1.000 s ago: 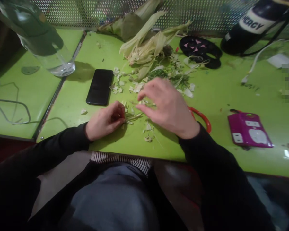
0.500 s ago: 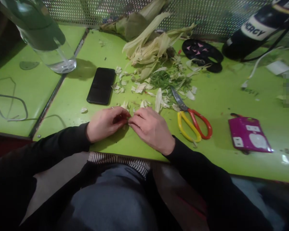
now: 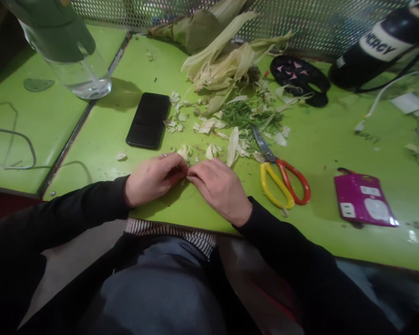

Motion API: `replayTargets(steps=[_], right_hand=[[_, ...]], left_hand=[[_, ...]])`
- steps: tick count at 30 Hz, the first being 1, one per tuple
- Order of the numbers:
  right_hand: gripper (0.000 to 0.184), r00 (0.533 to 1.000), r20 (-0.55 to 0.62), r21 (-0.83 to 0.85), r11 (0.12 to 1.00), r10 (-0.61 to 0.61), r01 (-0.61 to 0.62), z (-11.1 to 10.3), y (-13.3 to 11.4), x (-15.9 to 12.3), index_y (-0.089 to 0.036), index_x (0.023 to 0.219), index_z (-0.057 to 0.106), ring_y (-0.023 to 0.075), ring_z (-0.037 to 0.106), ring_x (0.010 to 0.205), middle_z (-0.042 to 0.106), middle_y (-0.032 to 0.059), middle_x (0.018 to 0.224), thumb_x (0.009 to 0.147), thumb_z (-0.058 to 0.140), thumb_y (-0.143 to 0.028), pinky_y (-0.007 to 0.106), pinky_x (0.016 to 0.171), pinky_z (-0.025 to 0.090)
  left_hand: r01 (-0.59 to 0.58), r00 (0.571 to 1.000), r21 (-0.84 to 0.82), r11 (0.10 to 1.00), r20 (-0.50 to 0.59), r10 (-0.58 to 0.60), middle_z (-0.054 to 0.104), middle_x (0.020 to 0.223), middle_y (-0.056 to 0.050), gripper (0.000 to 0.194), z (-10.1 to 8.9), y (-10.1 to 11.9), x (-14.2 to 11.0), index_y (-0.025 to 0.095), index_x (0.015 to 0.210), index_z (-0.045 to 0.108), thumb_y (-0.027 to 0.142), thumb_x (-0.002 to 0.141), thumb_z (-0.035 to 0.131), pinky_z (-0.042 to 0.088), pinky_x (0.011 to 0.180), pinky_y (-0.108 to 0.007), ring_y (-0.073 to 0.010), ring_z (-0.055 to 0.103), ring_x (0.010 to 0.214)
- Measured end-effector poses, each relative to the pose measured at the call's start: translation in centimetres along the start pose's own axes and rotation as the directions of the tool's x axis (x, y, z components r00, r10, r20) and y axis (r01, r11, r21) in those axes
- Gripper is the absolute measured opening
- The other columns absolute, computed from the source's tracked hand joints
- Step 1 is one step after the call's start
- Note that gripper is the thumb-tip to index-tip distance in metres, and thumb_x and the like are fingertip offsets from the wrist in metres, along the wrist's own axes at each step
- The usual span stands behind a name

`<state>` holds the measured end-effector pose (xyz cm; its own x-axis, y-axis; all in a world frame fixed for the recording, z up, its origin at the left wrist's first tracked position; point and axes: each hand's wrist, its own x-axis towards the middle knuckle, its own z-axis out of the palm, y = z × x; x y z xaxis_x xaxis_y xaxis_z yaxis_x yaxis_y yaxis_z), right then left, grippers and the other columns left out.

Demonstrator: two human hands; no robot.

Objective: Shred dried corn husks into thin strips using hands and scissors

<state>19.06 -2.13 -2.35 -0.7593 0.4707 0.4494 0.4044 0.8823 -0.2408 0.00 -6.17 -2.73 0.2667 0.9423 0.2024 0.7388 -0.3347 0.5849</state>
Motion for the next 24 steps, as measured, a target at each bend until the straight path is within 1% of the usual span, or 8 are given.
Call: replayTargets(steps=[3,7,10,13,15,17,20,24], right_hand=[[0.013,0.991,0.057,0.077,0.989,0.120,-0.125,-0.2,-0.1,0.1,-0.019,0.089,0.060,0.0194,0.061,0.073,0.068,0.0056,0.079,0.096,0.052,-0.027,0.033,0.068,0.049],[0.010,0.959,0.116,0.143,0.951,0.258,-0.273,-0.5,-0.2,0.2,-0.023,0.090,0.059,0.0193,0.064,0.075,0.070,0.0041,0.083,0.096,0.053,-0.030,0.033,0.067,0.050],[0.011,0.946,0.147,0.155,0.938,0.288,-0.310,-0.5,-0.2,0.2,-0.023,0.091,0.059,0.0193,0.065,0.075,0.071,0.0045,0.084,0.096,0.052,-0.029,0.033,0.067,0.051],[0.010,0.936,0.147,0.176,0.922,0.321,-0.344,-0.6,-0.4,0.1,-0.022,0.096,0.060,0.0188,0.066,0.074,0.072,0.0048,0.087,0.095,0.053,-0.030,0.033,0.065,0.051],[0.011,0.917,0.148,0.203,0.896,0.370,-0.395,-0.7,-0.5,0.0,-0.022,0.100,0.059,0.0180,0.066,0.071,0.072,0.0043,0.087,0.094,0.055,-0.030,0.031,0.062,0.050],[0.009,0.898,0.168,0.214,0.874,0.406,-0.436,-1.0,-0.5,0.0,-0.022,0.099,0.058,0.0175,0.066,0.069,0.071,0.0036,0.084,0.092,0.057,-0.028,0.030,0.058,0.050],[0.003,0.899,0.188,0.205,0.879,0.395,-0.430,-1.3,-0.5,-0.2,-0.022,0.093,0.058,0.0176,0.065,0.069,0.069,0.0032,0.080,0.091,0.056,-0.023,0.029,0.057,0.050],[0.007,0.931,0.172,0.194,0.916,0.321,-0.352,-1.7,-0.2,-0.5,-0.023,0.091,0.058,0.0184,0.065,0.072,0.068,0.0041,0.083,0.089,0.054,-0.017,0.032,0.062,0.052]], left_hand=[[-0.023,1.000,-0.013,1.000,0.006,0.023,0.068,0.081,-0.004,0.009,0.1,-0.1,-0.2,0.015,0.092,0.060,0.017,0.089,0.052,0.046,0.062,-0.026,-0.0154,0.062,0.072],[-0.016,1.000,0.013,1.000,0.023,0.015,0.068,0.086,-0.005,0.011,0.2,-0.2,-0.4,0.016,0.094,0.060,0.019,0.090,0.049,0.047,0.062,-0.026,-0.0151,0.061,0.071],[-0.036,0.998,0.017,0.999,0.048,0.035,0.068,0.089,-0.006,0.012,0.1,-0.1,-0.5,0.017,0.092,0.059,0.017,0.091,0.047,0.049,0.064,-0.027,-0.0146,0.061,0.072],[-0.033,0.997,0.011,0.999,0.073,0.032,0.068,0.090,-0.006,0.012,0.0,0.0,-0.5,0.017,0.091,0.059,0.014,0.089,0.047,0.050,0.068,-0.028,-0.0152,0.062,0.075],[-0.022,0.996,0.002,1.000,0.081,0.021,0.068,0.091,-0.005,0.012,0.0,-0.1,-0.5,0.017,0.092,0.060,0.014,0.089,0.049,0.050,0.069,-0.029,-0.0159,0.063,0.078],[-0.024,0.997,-0.012,1.000,0.077,0.025,0.068,0.091,-0.005,0.011,0.0,-0.2,-0.5,0.017,0.092,0.061,0.015,0.088,0.051,0.050,0.069,-0.029,-0.0164,0.063,0.079],[-0.043,0.998,-0.026,0.999,0.050,0.044,0.067,0.090,-0.005,0.011,0.2,-0.4,-0.5,0.016,0.091,0.062,0.014,0.088,0.052,0.050,0.069,-0.029,-0.0164,0.063,0.080],[-0.058,0.997,-0.039,0.998,0.039,0.060,0.067,0.090,-0.006,0.012,0.2,-0.5,-0.4,0.016,0.091,0.062,0.014,0.087,0.051,0.050,0.069,-0.028,-0.0158,0.062,0.080]])
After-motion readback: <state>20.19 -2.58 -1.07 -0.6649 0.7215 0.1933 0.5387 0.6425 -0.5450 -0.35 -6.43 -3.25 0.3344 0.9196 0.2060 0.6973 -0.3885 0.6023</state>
